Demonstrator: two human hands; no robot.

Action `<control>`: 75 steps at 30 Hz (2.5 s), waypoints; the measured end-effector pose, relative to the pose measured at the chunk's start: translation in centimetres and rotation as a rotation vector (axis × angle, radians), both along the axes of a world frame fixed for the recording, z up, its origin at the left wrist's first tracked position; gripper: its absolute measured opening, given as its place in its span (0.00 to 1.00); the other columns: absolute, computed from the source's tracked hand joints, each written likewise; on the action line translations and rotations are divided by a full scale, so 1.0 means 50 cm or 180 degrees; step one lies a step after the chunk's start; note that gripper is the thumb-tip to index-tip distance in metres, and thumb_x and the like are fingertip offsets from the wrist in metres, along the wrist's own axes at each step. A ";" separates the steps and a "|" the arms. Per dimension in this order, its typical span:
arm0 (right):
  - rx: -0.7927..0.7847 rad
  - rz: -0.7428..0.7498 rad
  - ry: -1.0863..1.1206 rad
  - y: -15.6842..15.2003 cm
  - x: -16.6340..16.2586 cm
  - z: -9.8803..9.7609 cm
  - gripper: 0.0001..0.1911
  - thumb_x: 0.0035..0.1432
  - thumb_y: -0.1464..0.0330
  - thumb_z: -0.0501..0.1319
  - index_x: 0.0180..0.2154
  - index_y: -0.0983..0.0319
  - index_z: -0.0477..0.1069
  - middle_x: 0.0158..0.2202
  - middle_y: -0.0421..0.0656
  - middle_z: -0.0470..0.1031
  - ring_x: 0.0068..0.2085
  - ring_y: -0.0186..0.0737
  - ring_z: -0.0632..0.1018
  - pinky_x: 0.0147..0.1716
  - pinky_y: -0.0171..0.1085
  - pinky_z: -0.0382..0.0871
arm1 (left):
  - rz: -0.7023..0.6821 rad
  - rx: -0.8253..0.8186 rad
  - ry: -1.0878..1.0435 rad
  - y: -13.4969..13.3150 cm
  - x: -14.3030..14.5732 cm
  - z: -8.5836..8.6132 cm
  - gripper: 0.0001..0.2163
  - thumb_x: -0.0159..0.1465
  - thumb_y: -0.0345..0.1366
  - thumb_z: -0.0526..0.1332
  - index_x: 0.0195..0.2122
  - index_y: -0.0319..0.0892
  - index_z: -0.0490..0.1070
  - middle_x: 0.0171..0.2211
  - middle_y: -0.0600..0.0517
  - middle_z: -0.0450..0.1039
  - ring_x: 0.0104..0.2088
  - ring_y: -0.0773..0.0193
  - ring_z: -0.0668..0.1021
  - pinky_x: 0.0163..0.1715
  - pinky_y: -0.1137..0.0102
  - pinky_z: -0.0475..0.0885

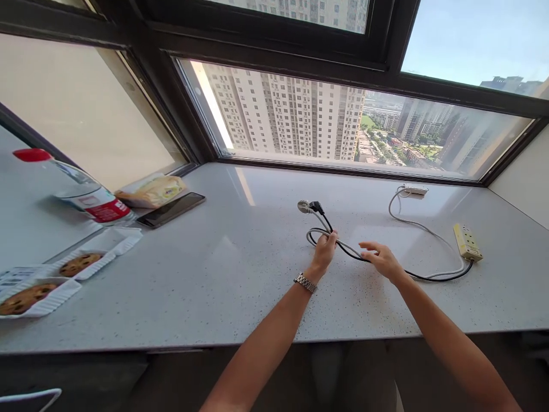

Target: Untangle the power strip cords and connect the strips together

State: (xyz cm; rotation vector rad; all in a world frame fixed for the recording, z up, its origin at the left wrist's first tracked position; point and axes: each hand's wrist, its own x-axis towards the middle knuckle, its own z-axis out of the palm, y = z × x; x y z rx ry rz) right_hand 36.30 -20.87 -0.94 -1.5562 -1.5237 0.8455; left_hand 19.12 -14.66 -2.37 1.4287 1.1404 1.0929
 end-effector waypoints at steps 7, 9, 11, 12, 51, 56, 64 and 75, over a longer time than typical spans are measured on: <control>0.0174 -0.0640 0.1992 0.074 -0.152 0.011 0.17 0.45 0.56 0.65 0.29 0.63 0.70 0.29 0.42 0.75 0.34 0.39 0.75 0.33 0.35 0.68 | -0.0564 0.0355 0.1466 -0.032 0.008 0.003 0.13 0.63 0.39 0.50 0.28 0.38 0.67 0.25 0.48 0.70 0.28 0.61 0.72 0.28 0.70 0.62; -0.0015 -0.0859 0.2644 0.080 -0.156 0.004 0.16 0.44 0.57 0.66 0.27 0.63 0.68 0.27 0.42 0.73 0.30 0.36 0.74 0.30 0.34 0.68 | -0.0732 0.0427 0.1795 -0.039 0.008 0.006 0.13 0.64 0.39 0.50 0.32 0.37 0.69 0.29 0.45 0.73 0.31 0.58 0.74 0.30 0.69 0.63; -0.0147 -0.1064 0.3253 0.080 -0.144 0.000 0.15 0.44 0.58 0.66 0.27 0.62 0.67 0.25 0.41 0.72 0.27 0.35 0.73 0.29 0.35 0.70 | -0.0841 0.0445 0.2062 -0.040 0.009 0.009 0.14 0.64 0.40 0.49 0.32 0.37 0.70 0.30 0.43 0.74 0.33 0.55 0.75 0.31 0.68 0.64; -0.0158 -0.1132 0.3525 0.078 -0.136 0.000 0.14 0.46 0.59 0.66 0.28 0.61 0.66 0.25 0.40 0.71 0.26 0.35 0.73 0.29 0.36 0.70 | -0.0877 0.0442 0.2169 -0.039 0.010 0.010 0.15 0.64 0.40 0.49 0.31 0.37 0.70 0.31 0.42 0.74 0.34 0.54 0.76 0.31 0.68 0.65; 0.1113 0.0011 0.1653 0.025 -0.109 0.025 0.28 0.50 0.43 0.56 0.17 0.61 0.64 0.15 0.38 0.59 0.18 0.30 0.57 0.21 0.35 0.52 | -0.1223 -0.1072 -0.0413 0.044 -0.086 0.019 0.25 0.53 0.59 0.60 0.21 0.43 0.53 0.16 0.63 0.43 0.14 0.77 0.50 0.13 0.76 0.58; 0.1295 0.0341 -0.0284 0.020 -0.104 0.027 0.22 0.57 0.52 0.57 0.25 0.62 0.74 0.19 0.40 0.63 0.23 0.32 0.61 0.25 0.34 0.54 | -0.1037 -0.1234 -0.0889 0.044 -0.101 0.043 0.21 0.61 0.54 0.53 0.22 0.41 0.61 0.15 0.62 0.43 0.14 0.76 0.50 0.13 0.77 0.54; 0.0631 -0.0176 -0.1493 0.032 -0.130 0.030 0.16 0.58 0.53 0.56 0.37 0.53 0.78 0.29 0.43 0.76 0.28 0.37 0.71 0.26 0.34 0.51 | -0.1225 -0.0305 -0.1059 -0.002 -0.148 0.105 0.17 0.58 0.47 0.61 0.27 0.34 0.73 0.25 0.50 0.70 0.26 0.68 0.72 0.31 0.72 0.70; 0.0508 -0.0686 0.0469 0.048 -0.151 0.005 0.24 0.56 0.51 0.52 0.24 0.64 0.72 0.18 0.38 0.64 0.22 0.31 0.62 0.23 0.32 0.53 | -0.1057 0.0002 -0.0948 -0.078 -0.060 0.057 0.23 0.58 0.55 0.58 0.25 0.36 0.73 0.19 0.50 0.70 0.22 0.67 0.71 0.26 0.71 0.68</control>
